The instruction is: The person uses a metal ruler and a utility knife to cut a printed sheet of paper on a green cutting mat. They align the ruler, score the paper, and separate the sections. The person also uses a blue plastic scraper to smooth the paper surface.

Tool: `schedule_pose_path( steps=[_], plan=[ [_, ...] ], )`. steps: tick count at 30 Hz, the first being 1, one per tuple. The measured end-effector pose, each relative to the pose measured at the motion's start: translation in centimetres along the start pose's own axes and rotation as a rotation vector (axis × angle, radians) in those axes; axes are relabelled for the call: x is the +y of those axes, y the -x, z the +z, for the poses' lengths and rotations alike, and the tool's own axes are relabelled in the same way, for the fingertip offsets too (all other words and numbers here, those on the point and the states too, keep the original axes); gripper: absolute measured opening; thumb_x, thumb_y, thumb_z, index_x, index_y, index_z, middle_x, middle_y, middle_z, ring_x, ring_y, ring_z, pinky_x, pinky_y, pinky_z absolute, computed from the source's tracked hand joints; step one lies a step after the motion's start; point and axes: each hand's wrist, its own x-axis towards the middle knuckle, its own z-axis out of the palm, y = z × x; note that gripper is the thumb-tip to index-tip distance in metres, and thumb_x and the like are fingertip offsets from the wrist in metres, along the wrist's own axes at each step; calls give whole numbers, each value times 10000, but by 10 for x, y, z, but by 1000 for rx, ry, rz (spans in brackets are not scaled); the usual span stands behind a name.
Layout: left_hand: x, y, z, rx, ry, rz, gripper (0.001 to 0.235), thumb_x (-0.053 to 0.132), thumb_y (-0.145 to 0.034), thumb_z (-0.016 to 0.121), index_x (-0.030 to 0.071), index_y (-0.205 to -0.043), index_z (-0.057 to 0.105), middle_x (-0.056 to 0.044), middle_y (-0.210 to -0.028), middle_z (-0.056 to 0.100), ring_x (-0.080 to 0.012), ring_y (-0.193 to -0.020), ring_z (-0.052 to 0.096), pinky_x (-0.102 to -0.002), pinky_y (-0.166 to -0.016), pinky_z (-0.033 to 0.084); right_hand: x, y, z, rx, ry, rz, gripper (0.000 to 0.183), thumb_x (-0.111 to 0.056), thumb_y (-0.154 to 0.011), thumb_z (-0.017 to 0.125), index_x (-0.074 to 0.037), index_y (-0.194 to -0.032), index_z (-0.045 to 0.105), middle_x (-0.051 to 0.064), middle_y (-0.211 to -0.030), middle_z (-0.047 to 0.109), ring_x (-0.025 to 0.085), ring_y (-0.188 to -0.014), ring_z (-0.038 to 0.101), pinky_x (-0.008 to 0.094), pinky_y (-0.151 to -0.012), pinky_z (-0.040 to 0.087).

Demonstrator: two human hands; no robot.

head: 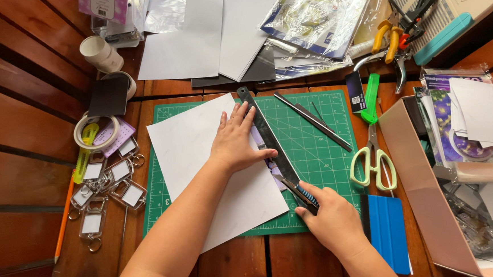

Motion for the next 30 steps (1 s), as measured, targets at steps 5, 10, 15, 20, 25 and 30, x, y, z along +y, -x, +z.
schedule_pose_path(
  steps=[5, 10, 15, 20, 25, 30],
  plan=[
    [-1, 0, 2, 25, 21, -6, 1279, 847, -673, 677, 95, -1611, 241, -121, -1707, 164, -242, -1585, 96, -452, -1282, -17, 2, -1, -1, -10, -6, -3, 610, -516, -874, 704, -485, -1460, 538, -51, -1010, 662, 234, -970, 687, 425, -818, 550],
    [-2, 0, 4, 33, 39, 11, 1290, 818, -689, 705, 58, -1610, 213, -120, -1705, 179, -244, -1585, 101, -422, -1287, 33, 6, -3, 2, -17, -20, -3, 620, -522, -874, 709, -500, -1467, 530, -52, -942, 626, 223, -894, 676, 414, -756, 544],
    [-2, -1, 4, 39, 35, 10, 1292, 819, -691, 705, 56, -1610, 213, -125, -1704, 183, -243, -1584, 110, -416, -1284, 49, 7, -6, 2, -27, -30, -2, 630, -518, -866, 717, -509, -1467, 529, -63, -957, 638, 217, -907, 677, 410, -757, 547],
    [-1, -2, 4, 7, 19, -11, 1302, 838, -696, 682, 67, -1619, 184, -129, -1713, 137, -238, -1586, 98, -404, -1283, 40, 12, -10, 7, -9, -37, -15, 630, -518, -850, 733, -525, -1450, 543, -64, -916, 627, 222, -861, 677, 410, -742, 539],
    [0, -2, 5, 5, 7, -22, 1297, 838, -694, 678, 85, -1624, 176, -114, -1717, 127, -239, -1586, 97, -399, -1283, 40, 9, -9, 2, -49, -47, 2, 635, -524, -859, 725, -526, -1463, 529, -68, -929, 635, 212, -885, 680, 405, -764, 542],
    [-2, -3, 8, 16, -4, -8, 1297, 845, -701, 665, 75, -1623, 175, -123, -1716, 128, -244, -1585, 97, -402, -1282, 41, 9, -9, 2, -40, -46, -7, 630, -519, -861, 721, -522, -1462, 532, -63, -931, 635, 216, -887, 681, 410, -759, 548]
  ],
)
